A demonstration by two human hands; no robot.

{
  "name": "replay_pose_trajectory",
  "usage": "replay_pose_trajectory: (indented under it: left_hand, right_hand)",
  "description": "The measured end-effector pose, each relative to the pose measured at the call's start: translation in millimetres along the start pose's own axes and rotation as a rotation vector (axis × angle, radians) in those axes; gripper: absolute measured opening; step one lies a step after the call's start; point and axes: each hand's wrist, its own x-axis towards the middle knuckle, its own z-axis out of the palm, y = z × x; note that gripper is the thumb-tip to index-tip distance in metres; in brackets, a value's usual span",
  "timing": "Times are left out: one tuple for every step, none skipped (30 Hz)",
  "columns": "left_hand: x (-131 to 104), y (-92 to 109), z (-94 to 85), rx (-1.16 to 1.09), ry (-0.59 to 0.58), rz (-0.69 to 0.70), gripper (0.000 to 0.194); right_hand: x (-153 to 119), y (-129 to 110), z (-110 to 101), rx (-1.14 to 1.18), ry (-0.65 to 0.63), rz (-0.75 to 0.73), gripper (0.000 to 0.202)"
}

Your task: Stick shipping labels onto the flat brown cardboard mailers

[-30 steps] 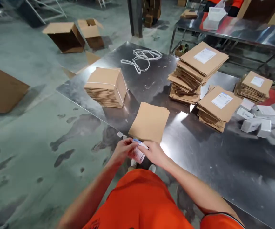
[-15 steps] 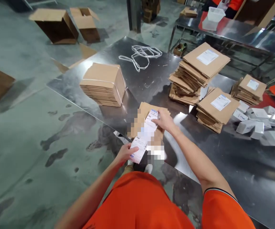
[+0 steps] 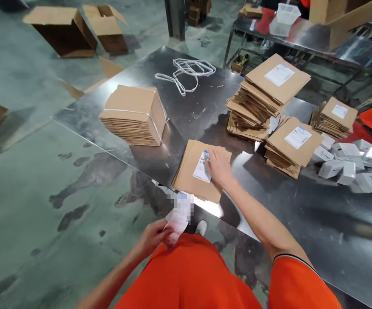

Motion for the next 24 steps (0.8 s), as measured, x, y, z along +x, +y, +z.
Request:
replay_pose_trajectory:
  left_hand:
    - [6, 9, -1.9, 0.133, -0.012, 0.14, 0.029]
    - [16, 18, -3.0, 0.276, -0.014, 0.259, 0.028]
    - [29, 28, -3.2, 0.412, -0.012, 0.336, 0.028]
    - [42, 36, -2.7, 0.536, -0.005, 0.356, 0.027]
    - [54, 42, -1.6, 0.647, 0.002, 0.343, 0.026]
    - [63, 46, -0.2, 0.739, -0.001, 0.317, 0.026]
    - [70, 47, 1.4, 0.806, -0.008, 0.293, 0.026]
    - [74, 47, 2.8, 0.85, -0.016, 0.276, 0.026]
    - [75, 45, 4.0, 0.874, -0.017, 0.269, 0.026]
    - [74, 44, 4.7, 0.884, -0.012, 0.27, 0.026]
    - [73, 42, 5.0, 0.887, -0.005, 0.271, 0.027]
    - [71, 41, 4.9, 0.882, 0.001, 0.265, 0.027]
    - [69, 41, 4.7, 0.867, 0.007, 0.25, 0.028]
    - [68, 41, 4.4, 0.834, 0.014, 0.234, 0.029]
    - [68, 41, 4.2, 0.779, 0.021, 0.221, 0.031]
    - [69, 42, 4.1, 0.697, 0.026, 0.217, 0.032]
    - [70, 42, 4.3, 0.596, 0.023, 0.225, 0.032]
    - [72, 42, 4.6, 0.486, 0.017, 0.242, 0.031]
    - [74, 42, 4.9, 0.378, 0.007, 0.26, 0.031]
    - [75, 43, 5.1, 0.272, -0.005, 0.274, 0.031]
    - [76, 43, 5.1, 0.17, -0.022, 0.28, 0.031]
    - [76, 44, 4.7, 0.073, -0.032, 0.28, 0.032]
    - [76, 46, 4.0, -0.018, -0.038, 0.266, 0.034]
    - [74, 48, 3.0, -0.103, -0.041, 0.235, 0.038]
  right_hand:
    - [0, -3, 7, 0.025, 0.005, -0.023, 0.054]
    - [-2, -7, 14, 0.028, 0.009, -0.02, 0.054]
    - [-5, -14, 22, 0.011, 0.015, 0.001, 0.057]
    - [-10, -21, 28, -0.016, 0.016, 0.012, 0.061]
    - [-16, -30, 34, -0.042, 0.01, -0.013, 0.064]
    - [-23, -37, 38, -0.059, -0.008, -0.085, 0.065]
    - [-29, -43, 41, -0.064, -0.034, -0.189, 0.063]
    - [-32, -46, 42, -0.062, -0.066, -0.298, 0.06]
    - [-32, -45, 40, -0.058, -0.097, -0.372, 0.056]
    - [-30, -39, 37, -0.055, -0.12, -0.388, 0.053]
    - [-25, -28, 32, -0.054, -0.125, -0.331, 0.051]
    - [-20, -15, 26, -0.051, -0.113, -0.212, 0.051]
    - [-17, 0, 20, -0.041, -0.075, -0.053, 0.053]
    - [-17, 14, 14, -0.017, -0.019, 0.121, 0.057]
    - [-22, 25, 10, 0.033, 0.046, 0.285, 0.061]
    - [-31, 32, 8, 0.115, 0.1, 0.425, 0.064]
    - [-45, 33, 9, 0.233, 0.124, 0.539, 0.064]
    - [-62, 29, 11, 0.37, 0.122, 0.619, 0.062]
    - [-81, 21, 16, 0.519, 0.087, 0.671, 0.057]
    - [-100, 11, 21, 0.645, 0.053, 0.7, 0.05]
    - [-117, -1, 25, 0.743, 0.044, 0.72, 0.042]
    - [-132, -11, 27, 0.816, 0.062, 0.741, 0.037]
    - [-143, -18, 26, 0.874, 0.11, 0.765, 0.035]
    - [-152, -21, 23, 0.928, 0.172, 0.791, 0.035]
